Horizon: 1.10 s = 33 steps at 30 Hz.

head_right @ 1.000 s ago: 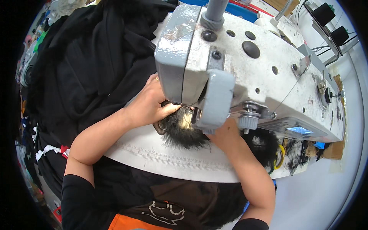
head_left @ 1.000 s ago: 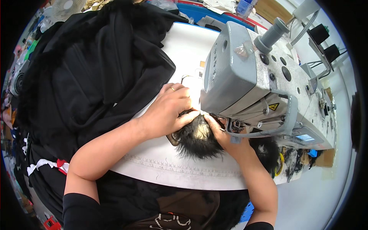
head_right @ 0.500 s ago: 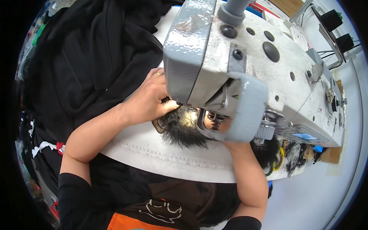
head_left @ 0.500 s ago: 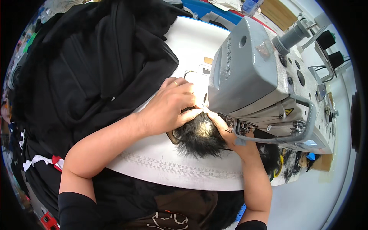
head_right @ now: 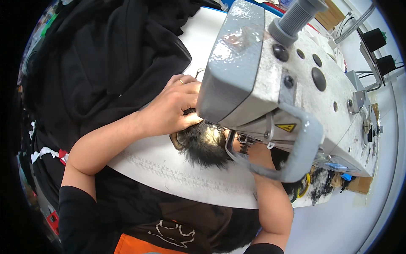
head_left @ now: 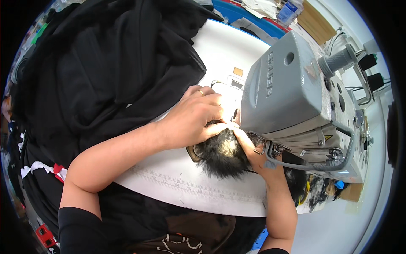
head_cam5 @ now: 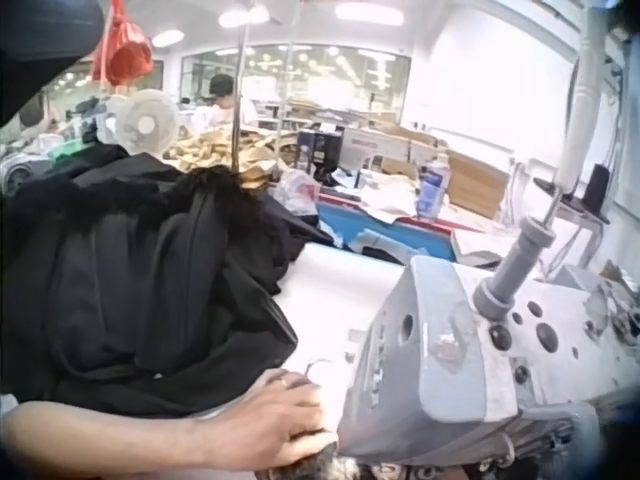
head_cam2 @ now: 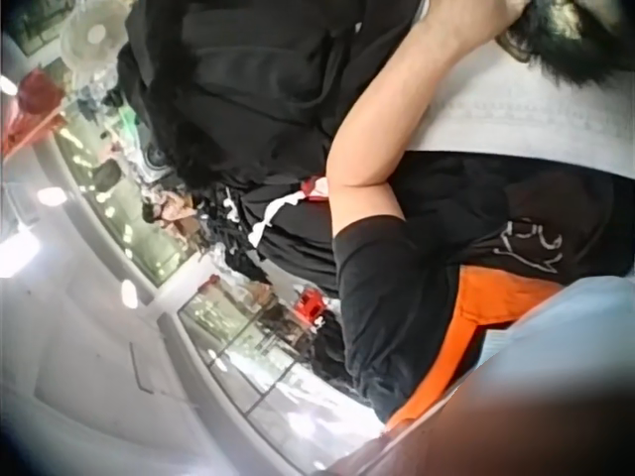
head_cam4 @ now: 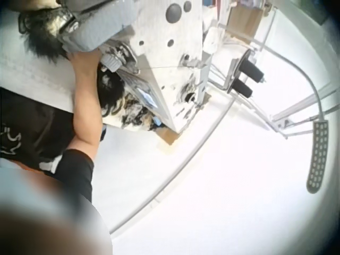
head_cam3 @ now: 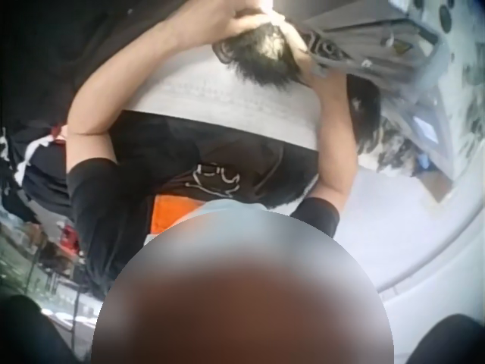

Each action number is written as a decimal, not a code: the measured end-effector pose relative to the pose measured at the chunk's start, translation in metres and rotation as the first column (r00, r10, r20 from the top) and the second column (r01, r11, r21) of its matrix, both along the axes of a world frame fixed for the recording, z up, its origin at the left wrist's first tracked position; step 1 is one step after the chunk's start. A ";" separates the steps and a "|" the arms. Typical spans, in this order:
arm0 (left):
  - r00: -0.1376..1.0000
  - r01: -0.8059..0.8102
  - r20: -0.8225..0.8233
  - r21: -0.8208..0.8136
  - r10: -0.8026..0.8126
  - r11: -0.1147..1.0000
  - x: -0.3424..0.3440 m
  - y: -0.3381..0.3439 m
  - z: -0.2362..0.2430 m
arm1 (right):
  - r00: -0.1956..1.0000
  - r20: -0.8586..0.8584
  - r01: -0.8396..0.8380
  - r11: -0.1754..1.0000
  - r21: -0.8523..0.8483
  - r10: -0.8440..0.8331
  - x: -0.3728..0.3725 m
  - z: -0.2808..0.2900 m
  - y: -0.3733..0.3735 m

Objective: Sewing and trimming fur material onto garment pieces using an industrial sewing machine.

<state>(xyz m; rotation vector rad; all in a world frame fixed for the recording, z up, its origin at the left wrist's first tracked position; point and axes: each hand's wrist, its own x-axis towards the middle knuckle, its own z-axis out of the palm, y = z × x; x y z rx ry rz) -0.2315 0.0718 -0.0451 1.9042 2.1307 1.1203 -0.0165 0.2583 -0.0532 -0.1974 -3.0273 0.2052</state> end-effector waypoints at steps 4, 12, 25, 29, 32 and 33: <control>1.000 0.005 -0.001 0.021 -0.005 1.000 0.000 0.003 0.000 | 0.980 -0.084 -0.078 0.741 0.667 0.179 0.005 -0.020 0.015; 1.000 0.003 0.010 0.031 -0.004 1.000 0.000 0.003 -0.001 | 0.994 0.042 -0.102 0.698 0.709 0.103 0.017 -0.042 0.024; 0.996 -0.064 -0.066 0.053 0.067 0.997 0.003 0.005 -0.001 | 0.999 0.047 -0.036 0.762 0.647 0.008 0.002 -0.022 0.006; 0.996 -0.061 -0.066 0.042 0.064 0.997 0.002 0.004 -0.003 | 0.981 0.167 -0.058 0.679 0.732 -0.096 0.006 -0.015 -0.005; 0.995 -0.065 -0.078 0.059 0.069 0.996 0.000 0.004 -0.008 | 0.997 0.084 -0.038 0.884 0.466 -0.001 0.018 -0.017 0.017; 0.995 -0.063 -0.075 0.058 0.067 0.996 0.000 0.003 -0.008 | 0.999 0.033 -0.043 0.949 0.311 0.035 0.025 -0.018 0.030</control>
